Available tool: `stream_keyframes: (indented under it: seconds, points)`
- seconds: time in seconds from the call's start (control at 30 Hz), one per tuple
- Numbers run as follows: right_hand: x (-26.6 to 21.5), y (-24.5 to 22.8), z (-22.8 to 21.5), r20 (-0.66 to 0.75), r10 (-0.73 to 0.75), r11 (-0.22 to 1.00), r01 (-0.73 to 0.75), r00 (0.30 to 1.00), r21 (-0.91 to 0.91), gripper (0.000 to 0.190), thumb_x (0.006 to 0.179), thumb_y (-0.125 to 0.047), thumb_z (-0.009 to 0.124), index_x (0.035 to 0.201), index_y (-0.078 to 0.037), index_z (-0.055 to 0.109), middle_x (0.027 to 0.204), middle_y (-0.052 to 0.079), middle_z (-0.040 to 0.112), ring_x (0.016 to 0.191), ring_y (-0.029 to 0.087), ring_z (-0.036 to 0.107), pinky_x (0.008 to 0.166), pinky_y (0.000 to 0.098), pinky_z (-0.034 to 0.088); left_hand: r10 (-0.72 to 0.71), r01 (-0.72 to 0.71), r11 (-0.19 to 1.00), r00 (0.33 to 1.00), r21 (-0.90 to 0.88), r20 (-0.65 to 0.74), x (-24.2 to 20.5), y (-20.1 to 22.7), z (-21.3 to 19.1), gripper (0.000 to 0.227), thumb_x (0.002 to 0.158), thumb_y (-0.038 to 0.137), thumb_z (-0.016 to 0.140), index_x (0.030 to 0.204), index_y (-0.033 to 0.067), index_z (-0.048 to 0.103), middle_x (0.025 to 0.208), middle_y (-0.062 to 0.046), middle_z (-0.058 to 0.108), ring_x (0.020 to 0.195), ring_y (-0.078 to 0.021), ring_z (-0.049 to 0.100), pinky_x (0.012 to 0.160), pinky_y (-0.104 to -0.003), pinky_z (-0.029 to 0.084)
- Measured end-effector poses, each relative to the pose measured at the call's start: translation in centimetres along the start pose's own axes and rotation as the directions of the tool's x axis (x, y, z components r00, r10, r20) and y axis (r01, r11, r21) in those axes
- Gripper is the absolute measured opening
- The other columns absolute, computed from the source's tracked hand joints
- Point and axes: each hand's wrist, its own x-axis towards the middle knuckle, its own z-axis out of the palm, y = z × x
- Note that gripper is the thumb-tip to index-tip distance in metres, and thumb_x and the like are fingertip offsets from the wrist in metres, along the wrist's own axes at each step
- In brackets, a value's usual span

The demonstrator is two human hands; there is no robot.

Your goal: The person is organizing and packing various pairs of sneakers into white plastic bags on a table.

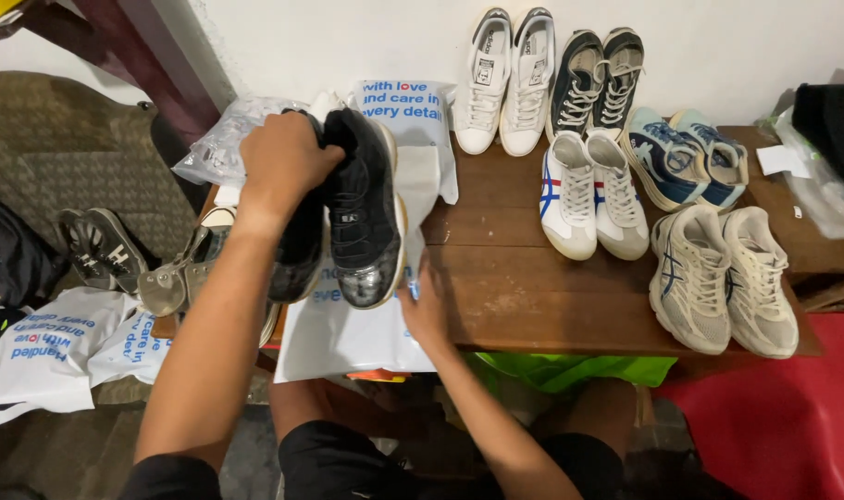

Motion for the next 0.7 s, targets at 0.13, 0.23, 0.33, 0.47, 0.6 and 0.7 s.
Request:
stream_keyframes:
  seconds: [0.13,0.23,0.33,0.47,0.6,0.7]
  points:
    - [-0.2,0.2,0.4,-0.05,-0.005,1.0,0.005,0.999,0.006,0.069,0.087,-0.027,0.072,0.151,-0.013,0.05,0.138,0.02,0.061,0.133,0.038,0.056,0.112,0.0489,0.045,0.012,-0.011,0.999,1.0,-0.049,0.025,-0.5,3.7,-0.2,0.042,0.081,0.036,0.076,0.089,-0.0052,0.076,0.081,-0.025,0.072,0.088,-0.051,0.073,0.073,-0.059,0.058]
    - [-1.8,1.0,0.0,-0.046,0.046,0.992,-0.04,0.998,0.122,0.058,0.09,-0.035,0.073,0.143,-0.017,0.06,0.137,0.014,0.064,0.132,0.031,0.058,0.112,0.047,0.046,0.057,-0.055,0.994,0.998,-0.095,0.015,-0.4,6.7,1.0,0.04,0.079,0.036,0.077,0.091,-0.0024,0.077,0.084,-0.025,0.073,0.092,-0.0515,0.072,0.076,-0.06,0.058]
    - [-3.3,2.5,-0.9,-0.045,0.091,0.97,-0.078,0.995,0.232,0.048,0.092,-0.044,0.075,0.134,-0.02,0.07,0.135,0.007,0.068,0.131,0.024,0.06,0.111,0.0452,0.047,0.079,-0.069,0.984,0.996,-0.167,0.052,-0.6,10.6,2.8,0.039,0.078,0.029,0.074,0.094,-0.0068,0.075,0.087,-0.024,0.074,0.094,-0.0519,0.072,0.077,-0.062,0.058]
    - [-7.2,6.6,-6.8,-0.112,0.28,0.877,-0.206,0.954,0.435,0.039,0.095,-0.018,0.07,0.134,-0.017,0.07,0.12,0.004,0.074,0.109,0.019,0.069,0.095,0.0441,0.054,0.148,-0.123,0.964,0.985,-0.234,0.091,-0.8,16.1,8.4,0.036,0.075,0.024,0.075,0.095,-0.0056,0.076,0.087,-0.023,0.074,0.093,-0.0501,0.072,0.076,-0.061,0.059]
    - [-9.5,7.8,-13.8,-0.339,0.404,0.79,-0.137,0.849,0.597,0.051,0.089,0.007,0.055,0.138,-0.007,0.058,0.131,0.009,0.068,0.12,0.02,0.062,0.105,0.0327,0.045,0.164,-0.146,0.984,0.965,-0.1,0.203,-0.2,20.2,17.3,0.05,0.074,0.053,0.083,0.107,0.0154,0.076,0.11,-0.011,0.074,0.103,-0.0374,0.071,0.081,-0.045,0.057]
    - [-9.8,10.7,-16.9,-0.425,0.298,0.83,-0.011,0.855,0.558,0.053,0.094,0.008,0.04,0.146,-0.002,0.048,0.136,0.013,0.061,0.126,0.021,0.059,0.111,0.0348,0.045,0.127,-0.093,0.989,0.932,-0.113,0.339,-1.4,21.4,19.8,0.042,0.08,0.044,0.076,0.111,0.0157,0.076,0.116,-0.009,0.073,0.11,-0.0354,0.07,0.085,-0.043,0.057]
